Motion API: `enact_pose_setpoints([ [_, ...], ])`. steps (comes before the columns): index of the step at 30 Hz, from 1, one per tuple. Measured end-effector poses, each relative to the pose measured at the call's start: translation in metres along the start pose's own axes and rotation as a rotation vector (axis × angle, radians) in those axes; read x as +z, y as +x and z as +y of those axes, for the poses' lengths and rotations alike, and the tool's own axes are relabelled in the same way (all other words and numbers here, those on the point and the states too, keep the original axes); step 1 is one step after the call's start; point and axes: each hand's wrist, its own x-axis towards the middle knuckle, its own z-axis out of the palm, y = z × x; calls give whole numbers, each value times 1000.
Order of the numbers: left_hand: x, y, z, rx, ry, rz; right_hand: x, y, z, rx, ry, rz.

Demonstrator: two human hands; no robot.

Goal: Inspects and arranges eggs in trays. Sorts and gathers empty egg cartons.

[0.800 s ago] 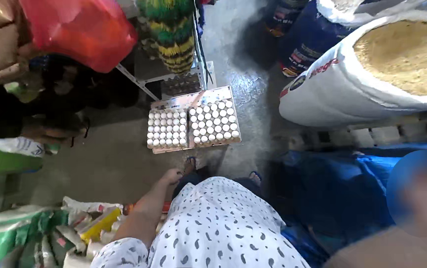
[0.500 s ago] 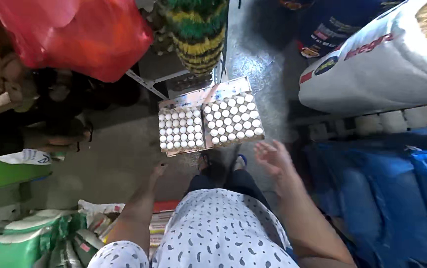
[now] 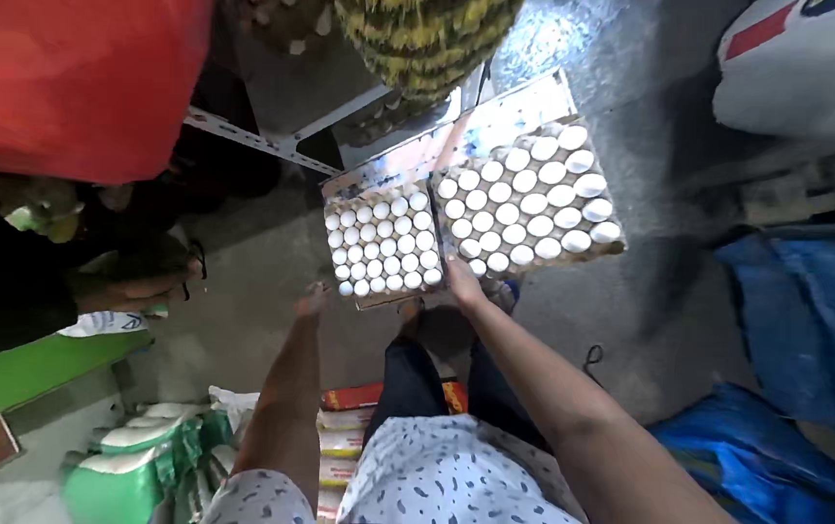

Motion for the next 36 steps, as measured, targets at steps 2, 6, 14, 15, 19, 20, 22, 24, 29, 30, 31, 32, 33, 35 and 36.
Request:
enact_pose_setpoints([
  [2,5,31,-6,67,107,-26,11,22,10,-60,-48,70],
  [6,20,67,-28,77,105,-118,32,29,16,40,-137,46],
  [14,28,58,-46,74,-117,-234,52,-4,58,17,-2,250],
  [15,26,56,-48,94,-102,-296,51,-6,70,10,39,271],
  [19,23,56,-67,277,9,-333,55,-19,86,-65,-63,414],
  [20,24,55,-71,364,54,-278,63,-23,83,-112,-189,473],
  [22,25,56,-76,568,193,-164,84,-26,79,-308,-469,586],
  [24,29,62,-78,727,282,-111,104,-17,74,-576,-691,578],
  [29,33,67,-70,807,413,-45,129,22,58,-767,-877,233],
  [30,33,66,-68,832,447,-24,130,29,58,-791,-902,231],
  [31,34,64,-66,879,484,-5,130,36,59,-824,-927,257],
  [32,35,64,-66,958,532,12,130,40,59,-853,-946,284],
  [33,36,63,-65,1042,575,18,130,43,58,-870,-957,301],
  [35,42,64,-67,1162,636,12,129,46,56,-884,-958,309],
  [36,46,63,-67,1189,659,12,129,47,54,-889,-946,316],
])
